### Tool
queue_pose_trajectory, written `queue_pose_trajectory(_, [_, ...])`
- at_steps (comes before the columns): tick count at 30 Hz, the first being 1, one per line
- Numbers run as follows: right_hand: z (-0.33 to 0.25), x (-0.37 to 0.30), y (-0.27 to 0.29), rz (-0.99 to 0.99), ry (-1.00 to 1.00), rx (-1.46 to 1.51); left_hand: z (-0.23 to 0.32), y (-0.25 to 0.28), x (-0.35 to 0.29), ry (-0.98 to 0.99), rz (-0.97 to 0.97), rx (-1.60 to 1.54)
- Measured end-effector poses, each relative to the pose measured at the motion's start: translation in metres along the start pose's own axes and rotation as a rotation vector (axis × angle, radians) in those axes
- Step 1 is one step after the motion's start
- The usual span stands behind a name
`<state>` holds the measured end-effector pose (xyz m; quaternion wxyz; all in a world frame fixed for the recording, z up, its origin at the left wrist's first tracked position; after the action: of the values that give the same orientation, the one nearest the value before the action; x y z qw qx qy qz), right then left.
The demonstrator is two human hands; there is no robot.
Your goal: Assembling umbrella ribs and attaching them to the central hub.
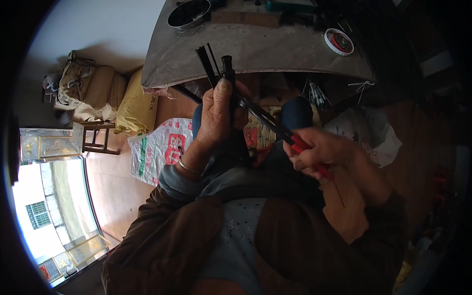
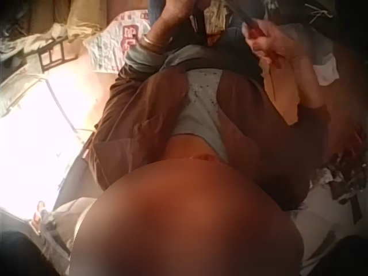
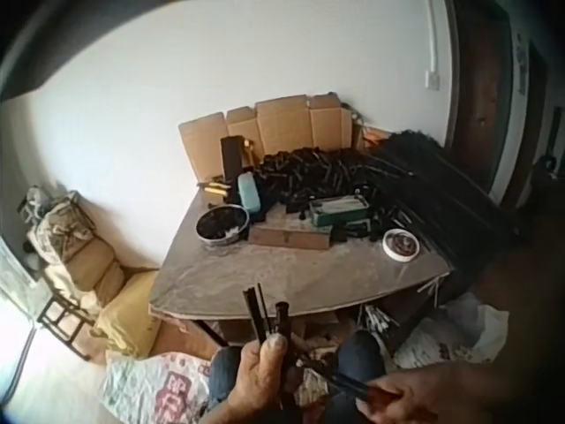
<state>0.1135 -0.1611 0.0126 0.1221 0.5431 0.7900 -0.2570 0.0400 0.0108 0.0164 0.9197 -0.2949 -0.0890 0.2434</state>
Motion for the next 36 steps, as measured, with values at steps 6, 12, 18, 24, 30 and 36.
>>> queue_pose_trajectory(6, [-0.037,-0.012,0.019,0.490,0.238,-0.395,-0.001,0.011,-0.001,0.009,0.051,-0.033])
queue_pose_trajectory(12, [0.019,0.010,-0.014,-0.039,0.215,0.473,0.001,-0.001,0.000,-0.027,-0.040,-0.010])
queue_pose_trajectory(18, [-0.031,-0.004,0.013,0.155,-0.087,-0.324,0.008,0.004,0.001,-0.029,0.008,0.114])
queue_pose_trajectory(24, [-0.019,0.000,0.002,0.426,-0.043,-0.171,0.006,0.010,0.006,0.024,-0.016,0.031])
queue_pose_trajectory(30, [-0.010,0.013,-0.006,0.227,0.069,0.016,0.006,0.005,0.005,0.097,-0.094,-0.019])
queue_pose_trajectory(36, [-0.029,0.011,-0.011,0.337,-0.001,-0.082,0.005,0.006,0.008,0.129,-0.182,-0.062])
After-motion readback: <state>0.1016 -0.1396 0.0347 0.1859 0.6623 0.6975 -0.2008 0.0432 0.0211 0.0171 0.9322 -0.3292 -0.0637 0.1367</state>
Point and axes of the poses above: each hand's wrist, its own x-axis towards the middle knuckle, its own y-axis out of the back of the hand, z = x × y, the point moved 7 cm from there along x, towards the middle knuckle, and after that the axes turned 12 degrees about -x, right-handed, at the moved point
